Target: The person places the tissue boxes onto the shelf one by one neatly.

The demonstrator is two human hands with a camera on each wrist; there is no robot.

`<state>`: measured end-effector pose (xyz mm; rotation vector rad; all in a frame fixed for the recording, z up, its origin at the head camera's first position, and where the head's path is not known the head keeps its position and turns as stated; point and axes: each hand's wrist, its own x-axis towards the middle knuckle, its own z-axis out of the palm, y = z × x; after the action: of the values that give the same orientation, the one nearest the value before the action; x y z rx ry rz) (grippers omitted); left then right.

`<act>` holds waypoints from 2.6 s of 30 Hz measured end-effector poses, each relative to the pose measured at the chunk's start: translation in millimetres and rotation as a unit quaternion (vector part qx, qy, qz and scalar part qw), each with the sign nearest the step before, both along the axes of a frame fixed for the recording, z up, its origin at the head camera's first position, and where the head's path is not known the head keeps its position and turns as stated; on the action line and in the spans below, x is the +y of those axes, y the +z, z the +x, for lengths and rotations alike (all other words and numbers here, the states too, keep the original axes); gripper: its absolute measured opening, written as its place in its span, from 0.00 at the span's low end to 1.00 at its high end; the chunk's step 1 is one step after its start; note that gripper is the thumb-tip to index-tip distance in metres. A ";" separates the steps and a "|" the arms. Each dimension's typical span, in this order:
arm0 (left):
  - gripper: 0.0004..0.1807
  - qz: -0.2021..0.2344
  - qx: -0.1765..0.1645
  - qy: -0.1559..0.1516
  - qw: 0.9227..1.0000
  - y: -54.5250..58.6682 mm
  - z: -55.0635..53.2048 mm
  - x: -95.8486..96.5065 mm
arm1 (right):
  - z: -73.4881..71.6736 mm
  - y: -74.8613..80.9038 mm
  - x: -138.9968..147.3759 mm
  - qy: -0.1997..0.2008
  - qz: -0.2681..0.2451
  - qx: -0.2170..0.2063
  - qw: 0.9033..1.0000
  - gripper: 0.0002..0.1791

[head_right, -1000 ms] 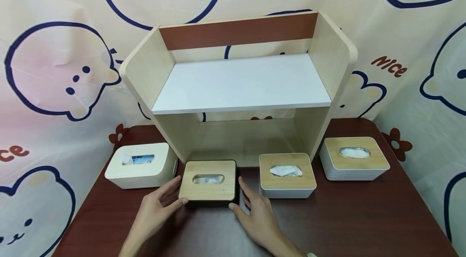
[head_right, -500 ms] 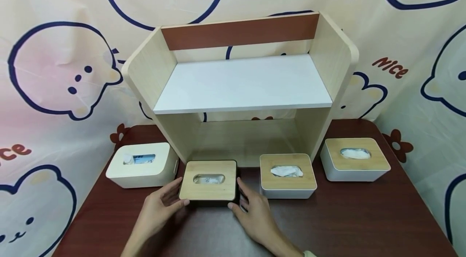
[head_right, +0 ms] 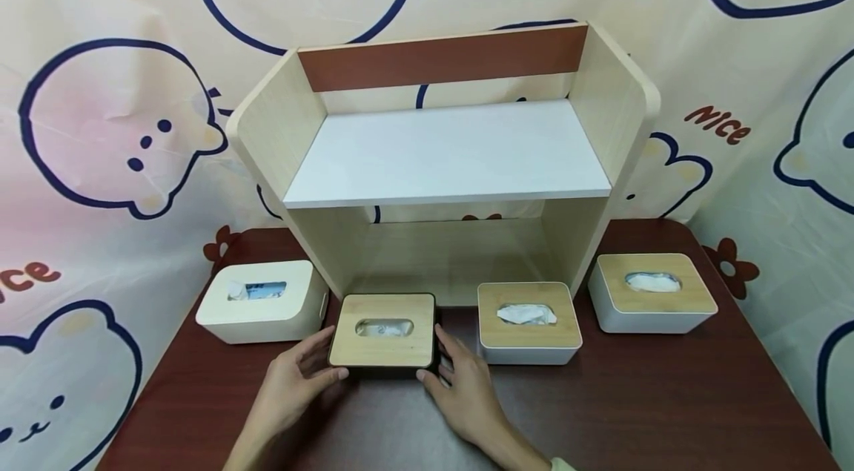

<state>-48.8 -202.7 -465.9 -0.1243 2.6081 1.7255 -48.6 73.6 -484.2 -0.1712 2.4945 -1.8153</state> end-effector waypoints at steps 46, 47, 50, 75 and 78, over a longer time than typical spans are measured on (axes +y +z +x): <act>0.40 0.038 0.002 0.019 0.999 8.6 3.6 10.1 | 6.4 0.2 -3.6 -0.047 -0.031 0.010 0.998 0.39; 0.40 0.037 0.004 0.018 0.999 9.0 3.6 10.6 | 6.5 0.7 -3.7 -0.049 -0.033 0.008 0.998 0.39; 0.40 0.030 0.011 0.017 0.999 10.1 3.1 11.6 | 6.4 2.1 -3.3 -0.051 -0.038 0.012 0.998 0.38; 0.37 0.047 0.083 0.051 0.994 3.4 -31.1 29.7 | -28.5 -2.8 -23.1 -0.106 -0.090 0.079 0.987 0.38; 0.36 0.050 0.098 0.057 0.992 1.0 -35.2 32.4 | -33.5 -5.9 -25.5 -0.114 -0.102 0.083 0.985 0.37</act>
<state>-84.0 -170.3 -464.9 -0.1106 2.6901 1.9987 -82.1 48.1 -490.2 -0.0458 2.5210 -2.2361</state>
